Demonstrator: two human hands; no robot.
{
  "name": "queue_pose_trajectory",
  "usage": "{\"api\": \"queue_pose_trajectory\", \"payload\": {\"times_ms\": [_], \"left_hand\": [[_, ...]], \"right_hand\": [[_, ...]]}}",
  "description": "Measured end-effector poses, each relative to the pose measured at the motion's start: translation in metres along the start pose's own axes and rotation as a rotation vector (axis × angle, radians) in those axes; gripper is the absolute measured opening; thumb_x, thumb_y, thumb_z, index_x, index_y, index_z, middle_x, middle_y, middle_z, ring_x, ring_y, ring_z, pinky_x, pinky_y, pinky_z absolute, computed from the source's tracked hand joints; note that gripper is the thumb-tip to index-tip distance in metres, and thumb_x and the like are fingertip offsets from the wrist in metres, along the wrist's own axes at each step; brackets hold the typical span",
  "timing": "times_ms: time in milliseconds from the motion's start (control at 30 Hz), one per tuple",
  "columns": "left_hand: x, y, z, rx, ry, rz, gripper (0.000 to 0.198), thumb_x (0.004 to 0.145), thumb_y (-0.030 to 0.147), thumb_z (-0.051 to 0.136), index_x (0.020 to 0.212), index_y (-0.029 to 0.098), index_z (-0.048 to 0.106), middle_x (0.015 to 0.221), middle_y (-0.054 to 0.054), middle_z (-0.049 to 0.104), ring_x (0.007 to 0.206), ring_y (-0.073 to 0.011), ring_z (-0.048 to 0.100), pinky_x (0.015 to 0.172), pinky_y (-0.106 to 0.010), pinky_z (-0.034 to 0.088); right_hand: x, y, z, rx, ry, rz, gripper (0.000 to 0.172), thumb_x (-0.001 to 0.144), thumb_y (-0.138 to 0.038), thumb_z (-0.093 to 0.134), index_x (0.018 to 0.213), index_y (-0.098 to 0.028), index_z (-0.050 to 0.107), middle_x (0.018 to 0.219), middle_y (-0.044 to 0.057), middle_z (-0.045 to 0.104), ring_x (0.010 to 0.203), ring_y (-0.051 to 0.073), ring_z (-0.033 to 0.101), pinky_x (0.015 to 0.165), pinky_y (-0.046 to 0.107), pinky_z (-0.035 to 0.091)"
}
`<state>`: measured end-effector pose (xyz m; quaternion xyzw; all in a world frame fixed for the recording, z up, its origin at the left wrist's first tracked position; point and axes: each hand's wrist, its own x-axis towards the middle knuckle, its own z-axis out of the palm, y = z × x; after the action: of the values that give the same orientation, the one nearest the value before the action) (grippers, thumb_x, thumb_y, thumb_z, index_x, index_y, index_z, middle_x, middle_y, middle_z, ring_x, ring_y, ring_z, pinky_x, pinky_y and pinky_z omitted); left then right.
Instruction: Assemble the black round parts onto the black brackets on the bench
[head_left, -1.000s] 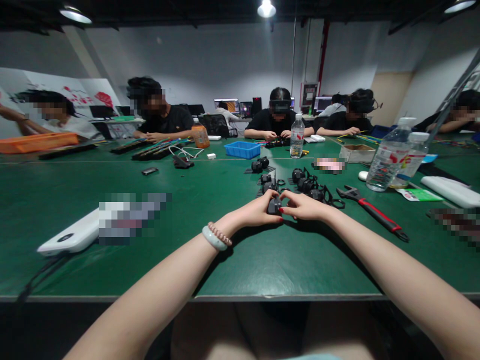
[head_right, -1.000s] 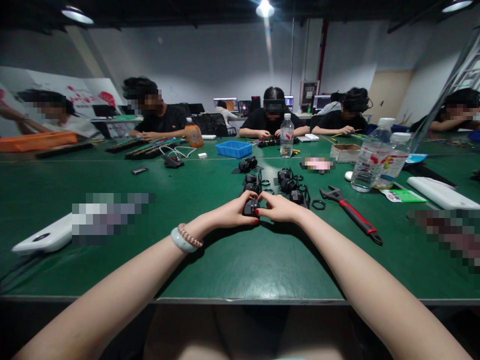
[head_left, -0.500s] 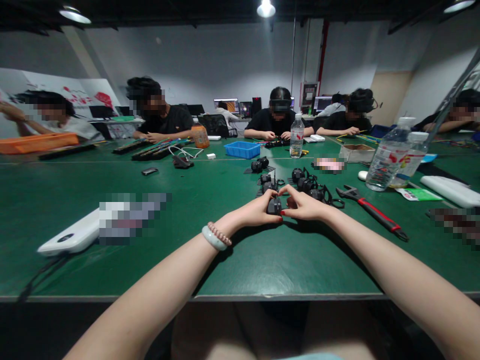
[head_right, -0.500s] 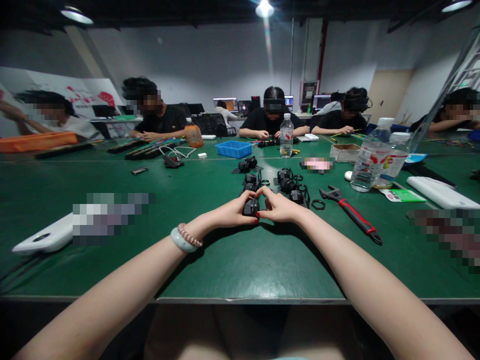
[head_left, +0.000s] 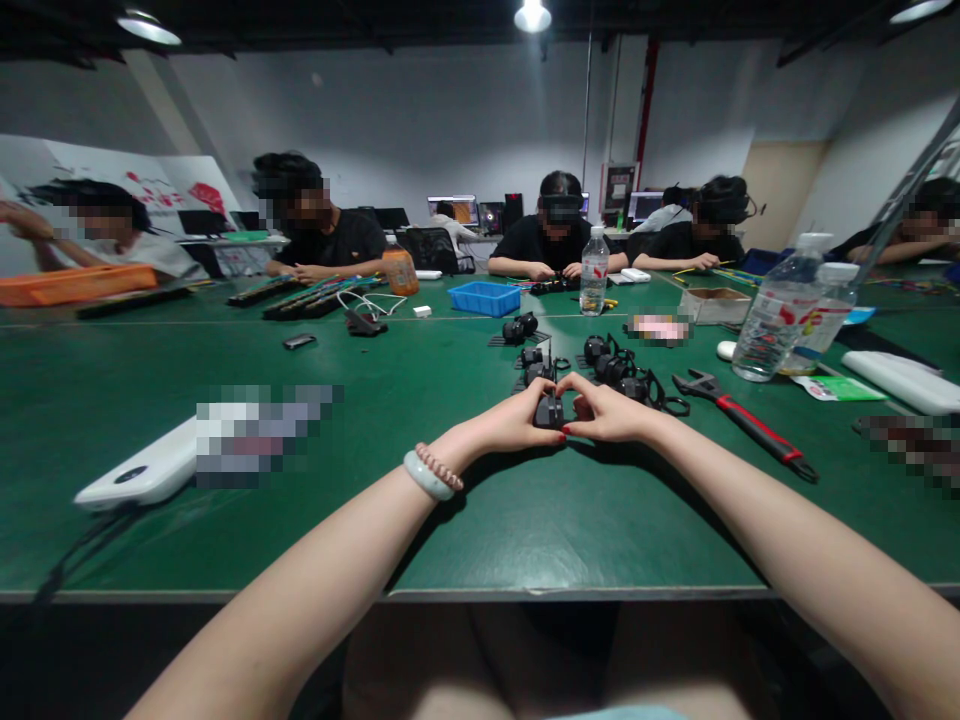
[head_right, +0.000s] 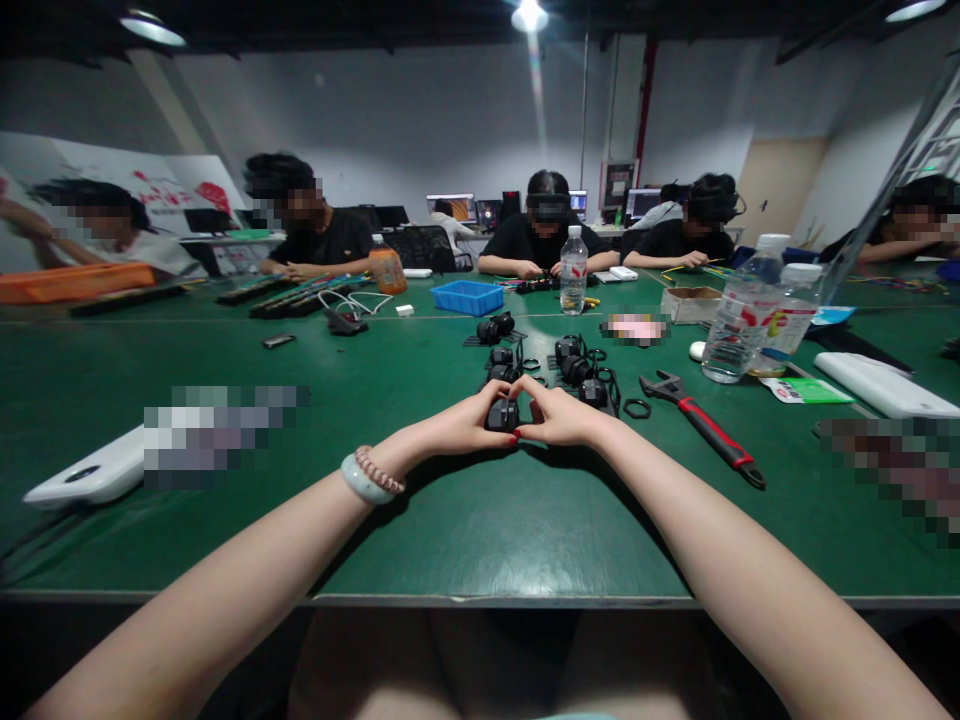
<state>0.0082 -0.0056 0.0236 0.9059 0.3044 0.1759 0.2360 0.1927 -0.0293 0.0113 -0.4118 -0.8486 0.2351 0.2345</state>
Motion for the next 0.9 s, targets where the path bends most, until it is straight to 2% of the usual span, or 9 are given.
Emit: {"api": "queue_pose_trajectory", "payload": {"times_ms": [333,900], "left_hand": [[0.0004,-0.0024,0.0007,0.002,-0.003,0.005,0.060,0.061,0.042,0.057,0.109,0.015,0.033,0.090,-0.007,0.052,0.077,-0.0176,0.051,0.065,-0.027,0.040],[0.0019,-0.0054,0.0024,-0.016,0.004,0.006,0.060,0.060,0.040,0.058,0.110,0.015,0.034,0.092,-0.007,0.051,0.078,-0.0176,0.051,0.066,-0.027,0.040]], "right_hand": [[-0.0004,0.0032,0.0019,-0.022,0.019,-0.028,0.039,0.068,-0.031,0.049,0.101,-0.020,0.031,0.052,-0.008,0.037,0.046,0.007,0.034,0.048,0.019,0.026],[-0.0010,0.0003,0.0000,-0.013,0.010,0.010,0.039,0.069,-0.030,0.049,0.102,-0.020,0.033,0.051,-0.009,0.036,0.047,0.007,0.033,0.049,0.019,0.026]]}}
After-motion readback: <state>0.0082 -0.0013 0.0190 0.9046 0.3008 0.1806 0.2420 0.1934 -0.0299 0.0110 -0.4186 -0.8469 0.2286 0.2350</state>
